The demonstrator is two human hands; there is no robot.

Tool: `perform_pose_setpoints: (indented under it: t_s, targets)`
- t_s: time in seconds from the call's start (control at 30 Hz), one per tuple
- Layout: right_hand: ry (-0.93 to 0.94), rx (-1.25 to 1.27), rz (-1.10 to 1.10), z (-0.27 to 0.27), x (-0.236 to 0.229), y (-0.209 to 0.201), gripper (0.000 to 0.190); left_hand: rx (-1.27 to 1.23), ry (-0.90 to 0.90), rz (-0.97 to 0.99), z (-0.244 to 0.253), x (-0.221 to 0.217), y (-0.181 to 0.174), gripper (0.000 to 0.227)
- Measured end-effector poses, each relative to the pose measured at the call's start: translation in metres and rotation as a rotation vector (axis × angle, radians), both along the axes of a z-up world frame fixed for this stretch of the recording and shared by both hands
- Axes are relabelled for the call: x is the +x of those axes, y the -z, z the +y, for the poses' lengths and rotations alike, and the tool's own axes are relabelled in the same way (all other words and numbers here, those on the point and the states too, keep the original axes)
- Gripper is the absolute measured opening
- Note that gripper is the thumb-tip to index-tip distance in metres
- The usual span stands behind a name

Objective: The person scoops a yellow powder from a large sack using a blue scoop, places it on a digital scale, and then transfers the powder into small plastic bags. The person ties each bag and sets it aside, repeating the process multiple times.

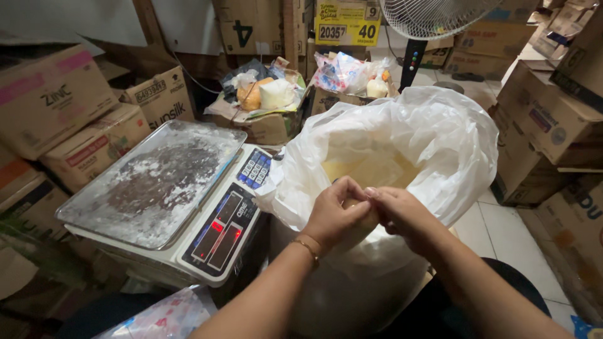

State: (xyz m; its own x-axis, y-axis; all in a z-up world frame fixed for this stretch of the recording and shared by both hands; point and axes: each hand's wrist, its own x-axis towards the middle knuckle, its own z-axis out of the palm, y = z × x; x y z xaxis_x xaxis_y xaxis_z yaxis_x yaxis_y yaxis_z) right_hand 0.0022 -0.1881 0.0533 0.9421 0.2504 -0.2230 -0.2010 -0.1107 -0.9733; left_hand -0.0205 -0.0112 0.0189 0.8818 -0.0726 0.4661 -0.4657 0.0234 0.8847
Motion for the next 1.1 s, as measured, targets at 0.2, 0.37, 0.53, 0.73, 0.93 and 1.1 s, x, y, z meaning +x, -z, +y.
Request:
perform_pose_setpoints:
  t_s: [0.2,0.37,0.53,0.73,0.93,1.1]
  targets:
    - [-0.011,-0.054,-0.215,0.010,0.005,0.008,0.024,0.065,-0.109,0.073,-0.007,-0.011,-0.004,0.026]
    - [0.181,0.116,-0.143,0.020,0.010,0.022,0.015,0.097,-0.196,0.027,-0.008,-0.014,-0.015,0.021]
    - [0.230,0.206,-0.015,0.021,0.010,0.024,0.013,0.092,-0.207,0.100,-0.010,-0.015,-0.016,0.019]
    - [0.180,0.094,-0.064,0.021,0.011,0.024,0.015,0.080,-0.253,0.096,-0.012,-0.014,-0.009,0.019]
    - [0.207,0.093,-0.068,0.019,0.010,0.038,0.018,0.144,-0.349,-0.020,-0.020,-0.013,0.005,0.029]
    - [0.226,0.069,-0.065,0.015,0.010,0.048,0.016,0.183,-0.390,-0.117,-0.023,-0.015,0.017,0.042]
